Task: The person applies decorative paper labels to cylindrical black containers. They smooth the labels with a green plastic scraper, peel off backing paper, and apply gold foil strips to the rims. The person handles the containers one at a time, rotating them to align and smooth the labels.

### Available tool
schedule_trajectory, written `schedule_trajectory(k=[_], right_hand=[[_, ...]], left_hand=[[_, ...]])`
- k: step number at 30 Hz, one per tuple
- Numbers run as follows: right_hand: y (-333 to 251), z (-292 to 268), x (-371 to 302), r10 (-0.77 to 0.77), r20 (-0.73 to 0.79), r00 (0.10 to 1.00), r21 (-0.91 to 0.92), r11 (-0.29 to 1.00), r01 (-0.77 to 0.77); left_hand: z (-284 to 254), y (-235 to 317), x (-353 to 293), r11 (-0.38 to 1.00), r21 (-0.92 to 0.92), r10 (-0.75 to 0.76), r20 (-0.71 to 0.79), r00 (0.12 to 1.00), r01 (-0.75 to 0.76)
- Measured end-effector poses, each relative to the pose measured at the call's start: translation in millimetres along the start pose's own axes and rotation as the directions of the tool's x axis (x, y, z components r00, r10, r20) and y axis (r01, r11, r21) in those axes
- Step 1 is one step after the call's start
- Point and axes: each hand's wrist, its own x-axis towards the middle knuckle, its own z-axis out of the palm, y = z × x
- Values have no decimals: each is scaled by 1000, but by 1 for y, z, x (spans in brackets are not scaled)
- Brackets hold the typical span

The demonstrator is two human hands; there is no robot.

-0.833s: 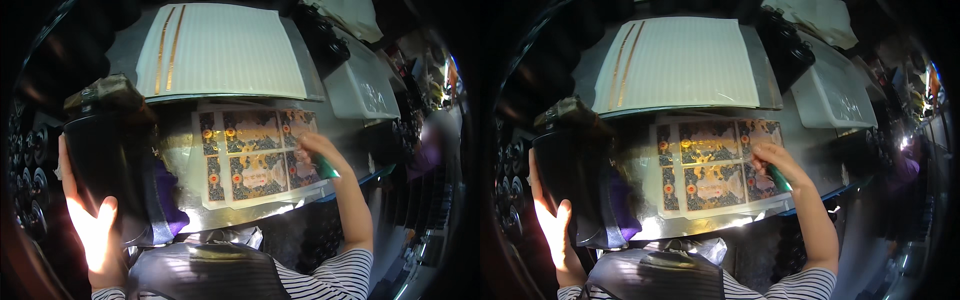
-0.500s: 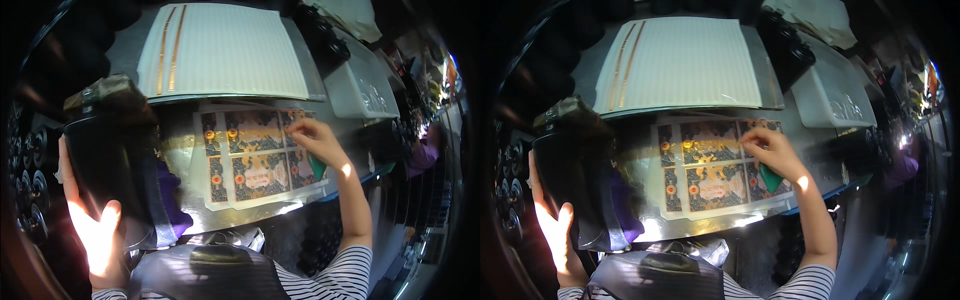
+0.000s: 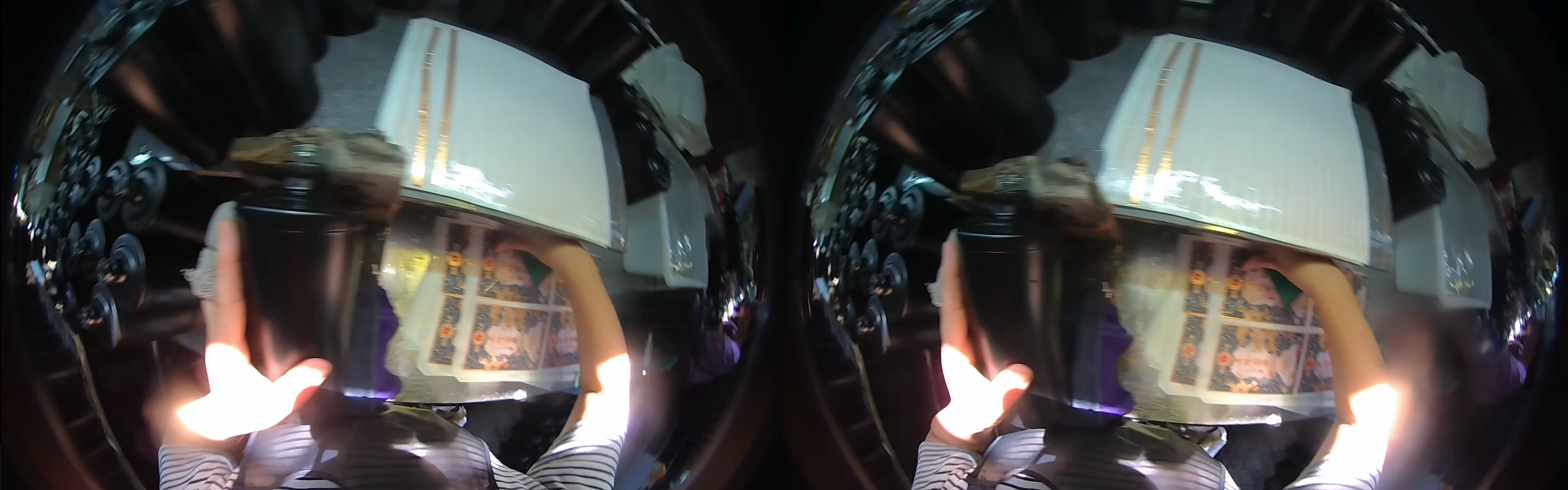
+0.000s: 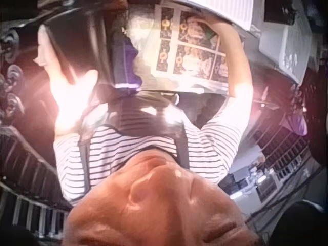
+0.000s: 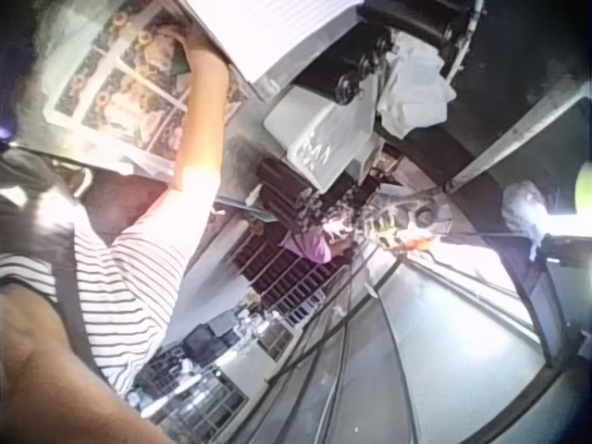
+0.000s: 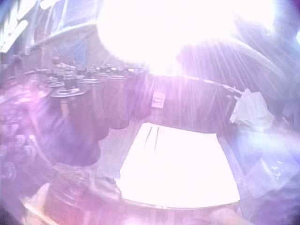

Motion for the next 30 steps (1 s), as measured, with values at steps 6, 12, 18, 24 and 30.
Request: schedule_trajectory(k=[6,12,18,24,30], right_hand=[[47,32,21,-668,-415,618,-781,610,135],[16,37,-48,-425,-380,821,-777,629,-33],[-54,12,-142,-469,-692,549,-511,855,86],[-101,8,-209,-158,-793,588,-81,985,155],[-142,20,-236,-296,-808,509,-210,953,221]], left_hand=[[-6,-15,1,987,-157,-9,133,991,30],[-19,-28,8,673,-697,16,348,938,247],[-19,-6,-6,989,-149,17,214,977,15],[-30,-39,8,959,-231,216,223,951,-164],[-22,-12,20,760,279,541,227,810,-586]])
